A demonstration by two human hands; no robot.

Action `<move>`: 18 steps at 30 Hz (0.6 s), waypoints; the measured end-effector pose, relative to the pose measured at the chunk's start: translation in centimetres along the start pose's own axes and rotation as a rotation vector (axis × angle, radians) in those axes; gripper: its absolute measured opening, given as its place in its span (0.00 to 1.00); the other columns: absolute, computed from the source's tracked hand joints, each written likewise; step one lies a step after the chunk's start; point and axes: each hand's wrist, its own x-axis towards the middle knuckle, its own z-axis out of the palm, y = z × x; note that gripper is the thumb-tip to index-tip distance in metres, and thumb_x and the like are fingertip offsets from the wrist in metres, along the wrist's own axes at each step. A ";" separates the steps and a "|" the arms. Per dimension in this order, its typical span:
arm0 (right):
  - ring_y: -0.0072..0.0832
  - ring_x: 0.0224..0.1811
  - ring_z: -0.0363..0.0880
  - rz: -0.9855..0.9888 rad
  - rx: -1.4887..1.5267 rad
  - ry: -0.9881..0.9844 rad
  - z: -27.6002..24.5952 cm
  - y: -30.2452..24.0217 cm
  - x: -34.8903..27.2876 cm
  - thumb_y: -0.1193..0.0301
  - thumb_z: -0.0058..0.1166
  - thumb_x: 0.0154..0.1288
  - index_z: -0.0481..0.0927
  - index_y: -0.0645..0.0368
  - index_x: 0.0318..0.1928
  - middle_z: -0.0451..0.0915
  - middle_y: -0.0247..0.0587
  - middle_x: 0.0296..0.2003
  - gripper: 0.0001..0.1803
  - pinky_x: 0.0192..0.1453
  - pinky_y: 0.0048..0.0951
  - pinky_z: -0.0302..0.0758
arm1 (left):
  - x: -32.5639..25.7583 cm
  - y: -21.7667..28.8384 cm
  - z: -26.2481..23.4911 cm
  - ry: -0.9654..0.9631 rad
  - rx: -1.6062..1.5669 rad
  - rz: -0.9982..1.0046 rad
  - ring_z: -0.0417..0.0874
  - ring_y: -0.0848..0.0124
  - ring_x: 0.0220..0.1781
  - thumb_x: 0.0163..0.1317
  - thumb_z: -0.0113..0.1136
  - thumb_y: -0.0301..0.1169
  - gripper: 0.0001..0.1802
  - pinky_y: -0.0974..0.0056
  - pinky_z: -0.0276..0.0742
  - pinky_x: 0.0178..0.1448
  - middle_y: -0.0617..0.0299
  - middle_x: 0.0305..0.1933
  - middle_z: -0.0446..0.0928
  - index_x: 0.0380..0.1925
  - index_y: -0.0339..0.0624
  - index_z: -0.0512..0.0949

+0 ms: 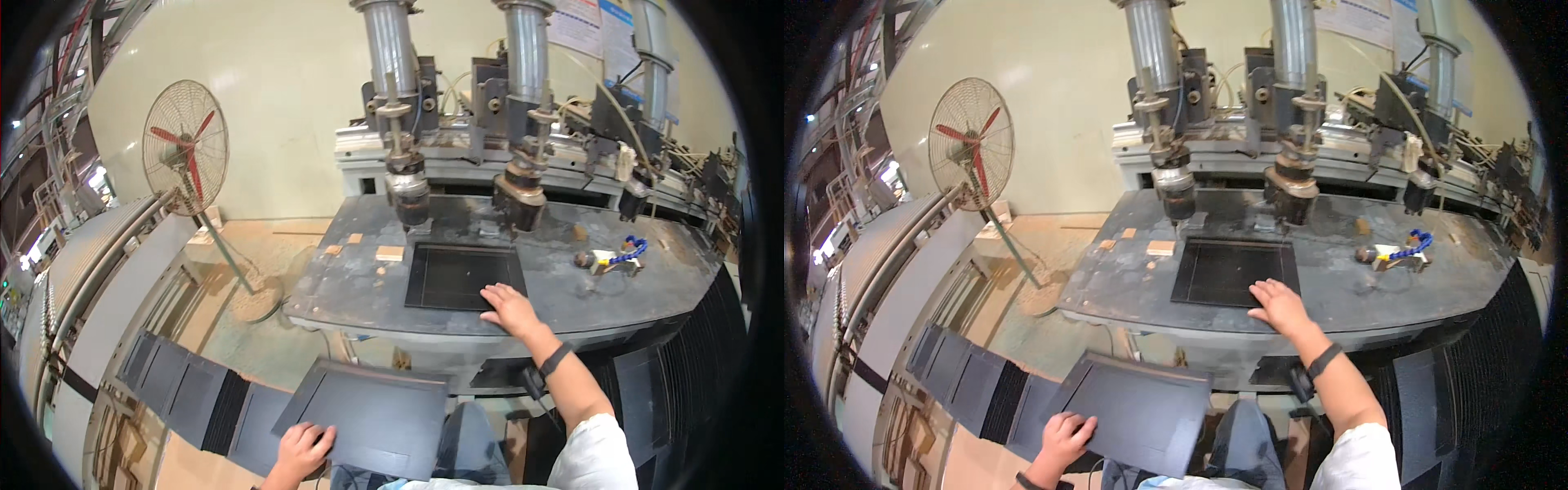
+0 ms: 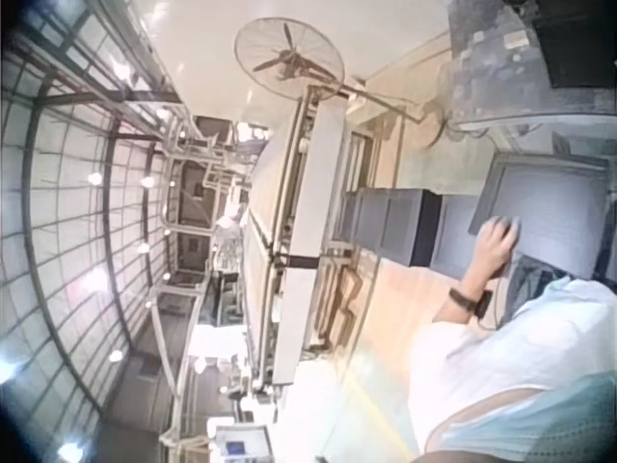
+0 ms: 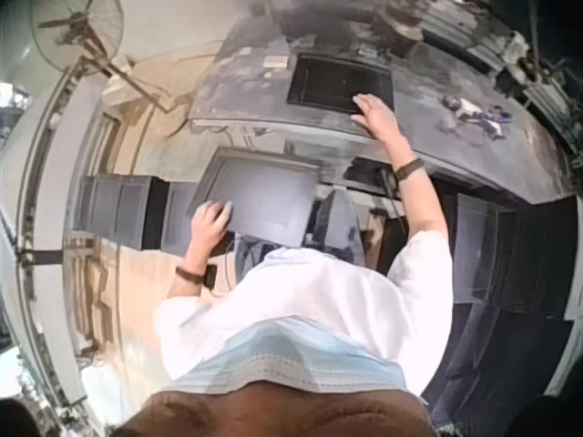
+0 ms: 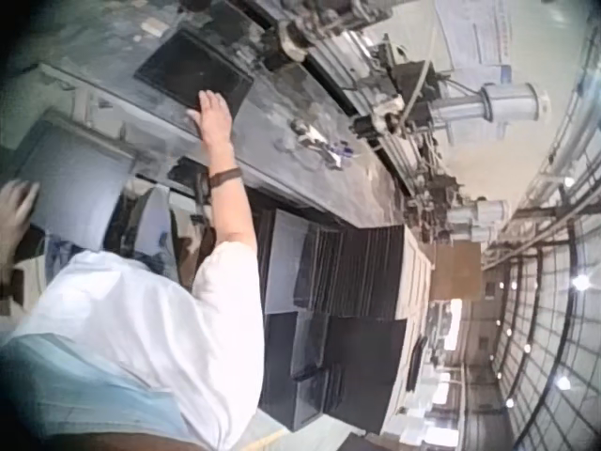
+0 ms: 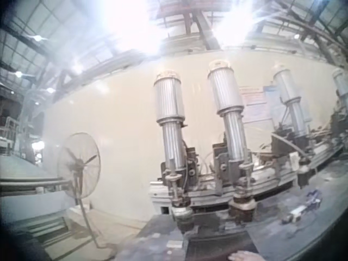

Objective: Handling, aligning, and processing black furniture panels on a press machine and stacking them.

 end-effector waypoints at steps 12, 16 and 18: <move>0.46 0.64 0.65 0.073 -0.032 0.004 2.1 0.9 4.5 0.66 0.59 0.58 0.72 0.57 0.59 0.72 0.46 0.59 0.27 0.67 0.41 0.63 | -13.9 -0.7 -0.9 -0.192 0.344 -0.817 0.74 0.63 0.48 0.45 0.55 0.23 0.30 0.61 0.69 0.47 0.64 0.47 0.76 0.54 0.48 0.75; 0.46 0.67 0.60 0.070 0.068 0.023 -1.2 -3.0 2.9 0.69 0.58 0.59 0.69 0.58 0.61 0.67 0.46 0.62 0.29 0.69 0.41 0.60 | -15.5 -1.1 4.1 -0.437 0.467 -0.938 0.72 0.63 0.51 0.54 0.52 0.26 0.29 0.59 0.68 0.48 0.59 0.54 0.71 0.60 0.41 0.68; 0.45 0.68 0.59 0.065 0.099 0.032 -3.5 -4.2 0.3 0.71 0.56 0.59 0.69 0.59 0.61 0.67 0.46 0.62 0.27 0.69 0.40 0.59 | -16.1 -1.2 5.1 -0.547 0.565 -0.926 0.71 0.62 0.51 0.54 0.59 0.34 0.33 0.59 0.70 0.48 0.57 0.54 0.69 0.61 0.36 0.65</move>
